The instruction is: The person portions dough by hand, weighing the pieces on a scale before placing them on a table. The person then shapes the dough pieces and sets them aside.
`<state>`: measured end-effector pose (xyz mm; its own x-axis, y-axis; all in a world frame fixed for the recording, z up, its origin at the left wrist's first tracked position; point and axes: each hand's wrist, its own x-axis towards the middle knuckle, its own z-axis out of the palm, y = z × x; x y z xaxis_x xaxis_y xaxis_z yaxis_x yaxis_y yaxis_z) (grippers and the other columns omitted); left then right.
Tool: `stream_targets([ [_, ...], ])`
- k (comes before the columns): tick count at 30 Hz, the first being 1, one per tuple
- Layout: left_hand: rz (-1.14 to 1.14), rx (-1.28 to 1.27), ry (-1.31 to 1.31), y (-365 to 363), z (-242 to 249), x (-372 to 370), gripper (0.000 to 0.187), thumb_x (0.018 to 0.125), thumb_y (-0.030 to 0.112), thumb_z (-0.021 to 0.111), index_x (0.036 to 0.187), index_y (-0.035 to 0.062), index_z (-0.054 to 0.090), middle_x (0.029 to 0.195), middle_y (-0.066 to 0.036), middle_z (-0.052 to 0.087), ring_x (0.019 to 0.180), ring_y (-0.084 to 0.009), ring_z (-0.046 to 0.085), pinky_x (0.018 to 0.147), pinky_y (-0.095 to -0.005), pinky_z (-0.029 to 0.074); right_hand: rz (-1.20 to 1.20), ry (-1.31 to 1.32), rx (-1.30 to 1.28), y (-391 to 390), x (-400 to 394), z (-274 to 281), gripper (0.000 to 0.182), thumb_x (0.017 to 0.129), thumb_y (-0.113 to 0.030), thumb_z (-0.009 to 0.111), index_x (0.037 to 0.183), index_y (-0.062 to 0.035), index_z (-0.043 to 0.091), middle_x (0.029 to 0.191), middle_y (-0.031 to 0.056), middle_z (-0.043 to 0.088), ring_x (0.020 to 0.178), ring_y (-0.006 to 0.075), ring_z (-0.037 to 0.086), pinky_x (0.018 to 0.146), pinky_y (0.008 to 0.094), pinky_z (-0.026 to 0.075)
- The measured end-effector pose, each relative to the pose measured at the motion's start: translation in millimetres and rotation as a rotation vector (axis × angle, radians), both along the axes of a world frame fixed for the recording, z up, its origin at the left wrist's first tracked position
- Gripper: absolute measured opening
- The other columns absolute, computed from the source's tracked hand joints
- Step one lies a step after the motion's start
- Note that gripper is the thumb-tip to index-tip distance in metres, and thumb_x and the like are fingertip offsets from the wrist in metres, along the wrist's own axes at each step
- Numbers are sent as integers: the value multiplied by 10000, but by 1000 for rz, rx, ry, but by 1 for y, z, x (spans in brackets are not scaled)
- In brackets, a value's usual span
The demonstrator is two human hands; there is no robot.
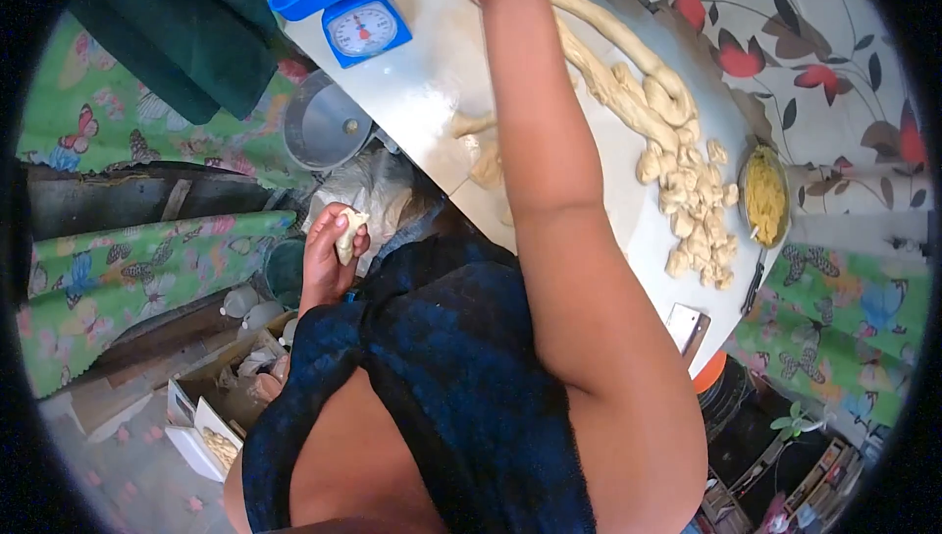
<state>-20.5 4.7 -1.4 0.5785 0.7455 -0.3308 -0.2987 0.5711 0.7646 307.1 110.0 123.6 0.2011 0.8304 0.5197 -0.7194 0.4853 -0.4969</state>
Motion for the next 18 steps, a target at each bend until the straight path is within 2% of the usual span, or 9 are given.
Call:
stream_targets([
  [2,-6,3,-9,0,-2,1,115,857,148,534,886,37,521,739,-81,569,593,-108,503,529,-212,393,202,196,35,-42,13,-34,426,870,-185,525,1271,-79,427,1185,121,534,1027,305,552,950,432,407],
  [4,-38,-42,61,-1,0,6,131,855,159,518,868,30,493,717,-88,536,587,-126,465,524,-246,363,373,428,-131,-81,19,-72,411,930,-206,431,1304,-55,354,1181,160,519,990,287,572,906,402,469],
  [6,-63,-47,68,-2,0,10,116,857,147,512,874,35,489,715,-88,535,582,-127,469,522,-249,366,258,278,-374,-119,20,-109,436,932,-216,436,1313,-41,316,1143,184,526,863,234,606,774,305,538],
  [8,-136,-23,26,-2,3,15,112,854,150,544,882,44,523,745,-75,570,609,-98,511,537,-212,404,102,141,-564,-157,11,-122,341,920,-139,444,1241,-34,402,1134,195,535,826,195,603,740,271,540],
  [9,-149,-25,27,-3,4,18,112,854,150,544,882,44,523,745,-75,570,609,-98,511,537,-212,404,89,145,-565,-174,10,-130,341,920,-139,444,1241,-34,402,1134,195,535,826,195,603,740,271,540],
  [11,-176,-11,26,-3,7,24,103,853,143,544,879,45,527,743,-74,572,607,-98,513,540,-212,408,-142,140,-684,-203,11,-148,279,890,-29,419,1166,-26,452,1151,199,530,789,188,596,706,270,540],
  [14,-188,8,69,-7,10,32,103,854,134,518,886,38,498,715,-97,553,570,-125,482,517,-246,370,-335,215,-716,-236,23,-166,314,831,65,388,1119,-26,475,1176,206,519,745,187,587,666,258,532],
  [16,-207,0,89,-11,12,36,104,853,134,520,886,38,498,714,-96,551,571,-125,480,517,-246,370,-463,242,-775,-246,20,-150,364,800,97,378,1127,-27,478,1143,180,536,747,196,576,695,254,516],
  [18,-228,-5,109,-14,12,39,104,852,133,521,885,38,498,714,-95,549,571,-125,479,518,-247,370,-630,390,-662,-255,22,-136,376,790,105,388,1131,-23,482,1085,154,547,794,196,573,758,261,501],
])
